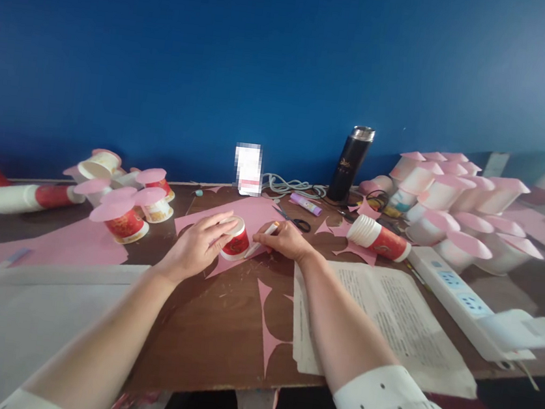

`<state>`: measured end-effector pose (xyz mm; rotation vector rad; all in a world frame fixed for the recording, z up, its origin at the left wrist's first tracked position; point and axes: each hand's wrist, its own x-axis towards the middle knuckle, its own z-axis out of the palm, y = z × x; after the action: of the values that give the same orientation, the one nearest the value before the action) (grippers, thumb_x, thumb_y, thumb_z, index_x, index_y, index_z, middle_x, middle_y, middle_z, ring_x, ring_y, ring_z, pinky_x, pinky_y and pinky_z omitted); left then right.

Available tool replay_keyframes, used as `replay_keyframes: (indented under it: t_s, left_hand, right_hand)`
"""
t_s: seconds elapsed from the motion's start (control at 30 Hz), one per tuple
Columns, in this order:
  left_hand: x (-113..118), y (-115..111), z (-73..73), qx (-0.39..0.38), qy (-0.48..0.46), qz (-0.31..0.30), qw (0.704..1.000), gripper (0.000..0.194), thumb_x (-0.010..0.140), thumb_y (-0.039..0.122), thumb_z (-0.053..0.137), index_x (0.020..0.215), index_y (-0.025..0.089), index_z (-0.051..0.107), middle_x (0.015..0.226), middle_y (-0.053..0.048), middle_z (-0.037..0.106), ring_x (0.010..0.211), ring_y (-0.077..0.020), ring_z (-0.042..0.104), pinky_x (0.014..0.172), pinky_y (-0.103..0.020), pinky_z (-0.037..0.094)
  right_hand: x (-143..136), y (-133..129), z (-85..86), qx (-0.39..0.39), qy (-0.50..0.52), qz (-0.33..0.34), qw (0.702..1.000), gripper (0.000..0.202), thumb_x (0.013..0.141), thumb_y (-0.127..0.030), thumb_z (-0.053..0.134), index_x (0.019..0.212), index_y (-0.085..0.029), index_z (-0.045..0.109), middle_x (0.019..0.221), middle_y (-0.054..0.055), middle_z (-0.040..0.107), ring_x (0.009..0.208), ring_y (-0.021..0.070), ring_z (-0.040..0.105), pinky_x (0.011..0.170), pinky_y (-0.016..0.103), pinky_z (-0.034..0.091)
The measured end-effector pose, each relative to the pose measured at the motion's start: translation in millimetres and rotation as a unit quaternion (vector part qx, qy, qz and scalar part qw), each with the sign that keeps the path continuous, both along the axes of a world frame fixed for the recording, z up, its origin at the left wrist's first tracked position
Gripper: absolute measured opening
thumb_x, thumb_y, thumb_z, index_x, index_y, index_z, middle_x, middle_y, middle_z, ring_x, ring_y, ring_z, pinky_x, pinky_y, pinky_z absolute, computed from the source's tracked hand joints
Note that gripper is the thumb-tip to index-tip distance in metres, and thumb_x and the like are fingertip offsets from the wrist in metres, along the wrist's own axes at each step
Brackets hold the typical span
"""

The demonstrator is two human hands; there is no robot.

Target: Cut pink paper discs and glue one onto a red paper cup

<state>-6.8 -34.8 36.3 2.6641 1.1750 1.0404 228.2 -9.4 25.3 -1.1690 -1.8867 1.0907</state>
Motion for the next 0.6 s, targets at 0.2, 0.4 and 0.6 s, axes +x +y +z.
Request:
replay_keyframes:
  t_s: [0.2, 0.4, 0.6]
  left_hand:
    - [-0.7, 0.8, -1.4, 0.0, 0.006, 0.001, 1.0, 0.036, 0.093, 0.03, 0.045, 0.126, 0.022, 0.056, 0.135, -0.009, 0.053, 0.122, -0.0227, 0.052, 0.101, -0.043, 0.047]
    - [-0.9, 1.1, -1.6, 0.002, 0.006, -0.003, 1.0, 0.036, 0.093, 0.029, 0.046, 0.126, 0.022, 0.056, 0.135, -0.009, 0.053, 0.122, -0.0233, 0.052, 0.101, -0.044, 0.047]
    - [-0.5, 1.0, -1.7, 0.006, 0.002, -0.006, 1.0, 0.036, 0.093, 0.028, 0.046, 0.127, 0.024, 0.056, 0.134, -0.008, 0.054, 0.122, -0.0237, 0.053, 0.1, -0.045, 0.047]
  right_hand:
    - [1.6, 0.8, -1.4, -0.002, -0.004, -0.021, 1.0, 0.036, 0.074, -0.049, 0.064, 0.078, -0.014, 0.069, 0.05, -0.002, 0.055, 0.046, 0.0087, 0.046, 0.048, 0.022, 0.034]
    - [3.8, 3.2, -4.5, -0.002, 0.005, -0.039, 0.999, 0.037, 0.075, -0.05, 0.063, 0.077, -0.014, 0.069, 0.049, -0.003, 0.054, 0.045, 0.0086, 0.046, 0.047, 0.022, 0.034]
    - [5.5, 4.8, -4.8, -0.021, 0.006, -0.057, 0.998, 0.037, 0.075, -0.05, 0.062, 0.075, -0.013, 0.067, 0.049, -0.003, 0.054, 0.043, 0.0084, 0.044, 0.044, 0.022, 0.032]
